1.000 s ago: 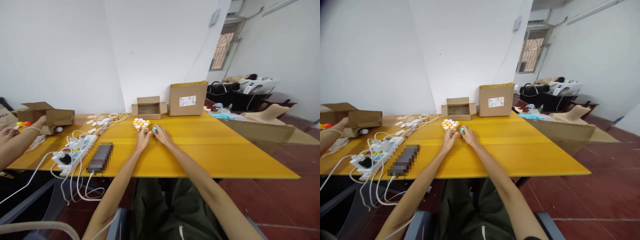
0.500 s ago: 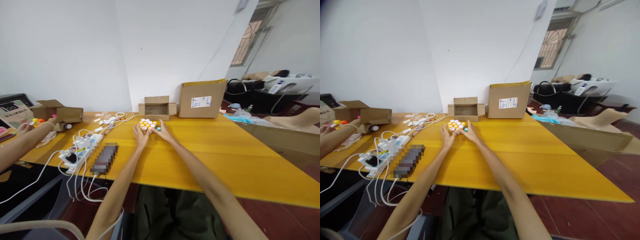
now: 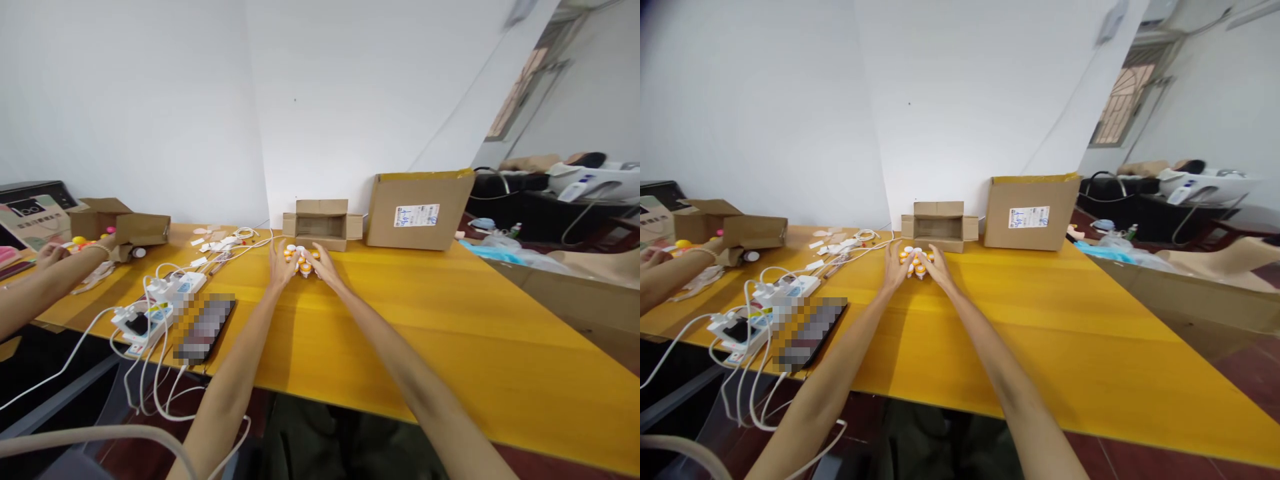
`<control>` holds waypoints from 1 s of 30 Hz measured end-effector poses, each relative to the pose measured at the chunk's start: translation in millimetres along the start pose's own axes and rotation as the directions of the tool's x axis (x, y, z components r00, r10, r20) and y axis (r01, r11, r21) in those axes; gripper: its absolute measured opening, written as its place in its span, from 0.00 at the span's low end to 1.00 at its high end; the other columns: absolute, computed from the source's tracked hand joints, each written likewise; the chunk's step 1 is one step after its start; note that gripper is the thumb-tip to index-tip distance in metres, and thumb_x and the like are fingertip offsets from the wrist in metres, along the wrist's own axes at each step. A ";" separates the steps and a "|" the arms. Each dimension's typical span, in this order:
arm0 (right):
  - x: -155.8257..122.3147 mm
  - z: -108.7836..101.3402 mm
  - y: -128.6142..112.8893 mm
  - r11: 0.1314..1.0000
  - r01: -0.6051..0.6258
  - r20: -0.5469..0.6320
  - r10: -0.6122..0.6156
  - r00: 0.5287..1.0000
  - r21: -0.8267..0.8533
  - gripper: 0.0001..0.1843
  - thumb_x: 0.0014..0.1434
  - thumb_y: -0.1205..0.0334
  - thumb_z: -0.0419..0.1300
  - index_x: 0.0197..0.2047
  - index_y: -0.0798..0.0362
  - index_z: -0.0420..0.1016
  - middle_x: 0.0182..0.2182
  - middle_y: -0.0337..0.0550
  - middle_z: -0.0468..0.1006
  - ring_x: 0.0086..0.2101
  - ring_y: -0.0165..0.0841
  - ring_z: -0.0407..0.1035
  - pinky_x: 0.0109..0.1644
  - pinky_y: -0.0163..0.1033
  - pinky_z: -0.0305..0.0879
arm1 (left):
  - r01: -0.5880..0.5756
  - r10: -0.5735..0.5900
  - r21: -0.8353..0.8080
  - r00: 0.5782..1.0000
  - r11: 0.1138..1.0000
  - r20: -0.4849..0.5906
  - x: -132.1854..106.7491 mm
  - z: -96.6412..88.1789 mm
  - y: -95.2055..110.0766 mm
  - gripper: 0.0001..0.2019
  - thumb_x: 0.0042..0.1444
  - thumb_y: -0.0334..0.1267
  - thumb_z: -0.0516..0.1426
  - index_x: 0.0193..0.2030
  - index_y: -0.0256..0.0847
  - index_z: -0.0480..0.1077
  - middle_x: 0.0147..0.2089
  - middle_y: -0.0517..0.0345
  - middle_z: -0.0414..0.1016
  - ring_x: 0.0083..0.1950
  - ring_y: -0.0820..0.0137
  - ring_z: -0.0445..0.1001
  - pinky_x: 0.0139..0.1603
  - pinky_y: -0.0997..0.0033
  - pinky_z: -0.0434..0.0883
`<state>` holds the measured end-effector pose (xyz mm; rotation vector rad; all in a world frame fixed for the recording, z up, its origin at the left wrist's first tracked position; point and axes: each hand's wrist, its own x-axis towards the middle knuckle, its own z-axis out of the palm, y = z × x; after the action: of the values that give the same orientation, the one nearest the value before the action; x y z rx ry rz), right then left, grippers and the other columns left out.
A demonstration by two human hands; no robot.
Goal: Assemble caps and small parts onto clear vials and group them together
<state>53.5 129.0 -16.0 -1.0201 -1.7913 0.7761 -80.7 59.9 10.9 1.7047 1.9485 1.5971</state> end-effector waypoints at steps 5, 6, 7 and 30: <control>12.2 -2.1 2.9 0.997 0.076 0.004 -0.076 0.997 -0.010 0.28 0.62 0.41 0.55 0.60 0.47 0.68 0.57 0.50 0.73 0.57 0.41 0.68 0.60 0.46 0.66 | -0.154 0.139 0.190 0.986 0.970 0.091 21.6 -1.4 3.3 0.20 0.58 0.45 0.58 0.57 0.48 0.70 0.66 0.47 0.65 0.70 0.51 0.57 0.70 0.50 0.54; 14.5 -1.0 3.3 0.996 0.084 -0.004 -0.084 0.996 -0.007 0.27 0.62 0.42 0.55 0.59 0.47 0.69 0.56 0.50 0.73 0.57 0.41 0.68 0.60 0.46 0.66 | -0.180 0.155 0.214 0.980 0.960 0.128 25.8 -0.9 2.8 0.19 0.58 0.45 0.58 0.56 0.48 0.71 0.65 0.48 0.66 0.69 0.51 0.58 0.70 0.50 0.55; 16.5 0.4 3.7 0.997 0.082 -0.007 -0.082 0.997 -0.005 0.26 0.63 0.43 0.54 0.58 0.47 0.70 0.56 0.50 0.74 0.57 0.40 0.68 0.60 0.46 0.66 | -0.199 0.162 0.234 0.972 0.952 0.168 29.2 0.0 1.8 0.18 0.58 0.45 0.58 0.54 0.49 0.72 0.64 0.49 0.68 0.68 0.51 0.60 0.69 0.50 0.55; 1.5 -19.2 3.6 0.998 0.050 0.139 -0.042 0.989 -0.050 0.08 0.63 0.54 0.55 0.38 0.47 0.72 0.36 0.37 0.80 0.35 0.32 0.74 0.41 0.37 0.71 | -0.129 0.072 0.185 0.955 0.974 0.287 -0.7 24.7 6.6 0.10 0.61 0.43 0.54 0.47 0.50 0.72 0.53 0.51 0.73 0.55 0.57 0.72 0.59 0.56 0.64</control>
<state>71.8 133.6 -10.9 -0.9761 -1.9564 0.7908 -60.0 73.4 4.4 2.0091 1.9638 1.1376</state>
